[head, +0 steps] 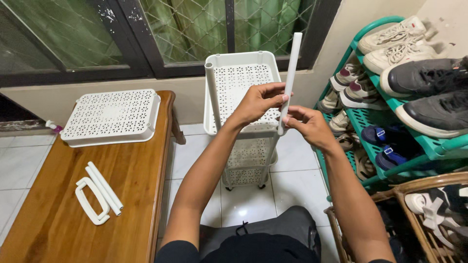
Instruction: The person assembles a white plastic shoe rack by inserting vertical poles into the base tray and stacking additional perforated trays on top. They handle the trays and poles by hand, aligning and securing each layer to build a multi-tiered structure.
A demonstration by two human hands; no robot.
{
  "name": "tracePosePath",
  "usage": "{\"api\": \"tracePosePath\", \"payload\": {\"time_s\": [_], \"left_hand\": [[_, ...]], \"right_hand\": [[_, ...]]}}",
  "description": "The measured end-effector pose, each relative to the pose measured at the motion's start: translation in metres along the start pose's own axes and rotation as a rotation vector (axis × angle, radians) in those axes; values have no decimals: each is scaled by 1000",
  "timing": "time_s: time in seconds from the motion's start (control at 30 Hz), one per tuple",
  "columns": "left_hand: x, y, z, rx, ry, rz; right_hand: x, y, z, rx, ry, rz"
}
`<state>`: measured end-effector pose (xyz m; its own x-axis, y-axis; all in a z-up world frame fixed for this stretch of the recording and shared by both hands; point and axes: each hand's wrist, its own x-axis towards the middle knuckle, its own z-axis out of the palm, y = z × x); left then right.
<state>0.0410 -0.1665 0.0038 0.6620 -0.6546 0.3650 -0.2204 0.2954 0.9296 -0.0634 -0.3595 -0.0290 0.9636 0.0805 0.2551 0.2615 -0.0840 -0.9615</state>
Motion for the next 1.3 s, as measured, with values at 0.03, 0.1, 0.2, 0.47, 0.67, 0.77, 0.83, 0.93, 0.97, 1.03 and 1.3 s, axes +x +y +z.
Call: {"api": "tracePosePath", "payload": {"time_s": [0.03, 0.1, 0.2, 0.47, 0.67, 0.77, 0.83, 0.93, 0.97, 1.03, 1.3], "left_hand": [[2, -3, -2, 32, 10, -2], [6, -9, -7, -42, 24, -12], [9, -14, -12, -82, 41, -22], [14, -19, -17, -78, 32, -47], [16, -22, -19, -99, 15, -61], [14, -21, -18, -59, 14, -58], [13, -20, -18, 16, 7, -19], [7, -14, -16, 71, 17, -7], [2, -11, -14, 75, 25, 19], [-15, -3, -6, 82, 45, 72], [-146, 12, 0, 1124, 174, 559]], "right_hand": [[4, 2, -1, -24, -9, -15], [11, 6, -1, -16, -12, 11], [17, 7, -1, -24, -9, 54], [21, 12, -6, -36, -1, 67], [22, 20, -10, -47, -7, 53], [25, 25, -11, -22, -1, 50], [26, 27, -11, 23, 10, 60], [26, 25, -10, -34, 14, 53], [24, 24, -10, -40, 19, 53], [21, 21, -10, -51, 27, 55], [9, 22, -11, -66, 2, 8]]}}
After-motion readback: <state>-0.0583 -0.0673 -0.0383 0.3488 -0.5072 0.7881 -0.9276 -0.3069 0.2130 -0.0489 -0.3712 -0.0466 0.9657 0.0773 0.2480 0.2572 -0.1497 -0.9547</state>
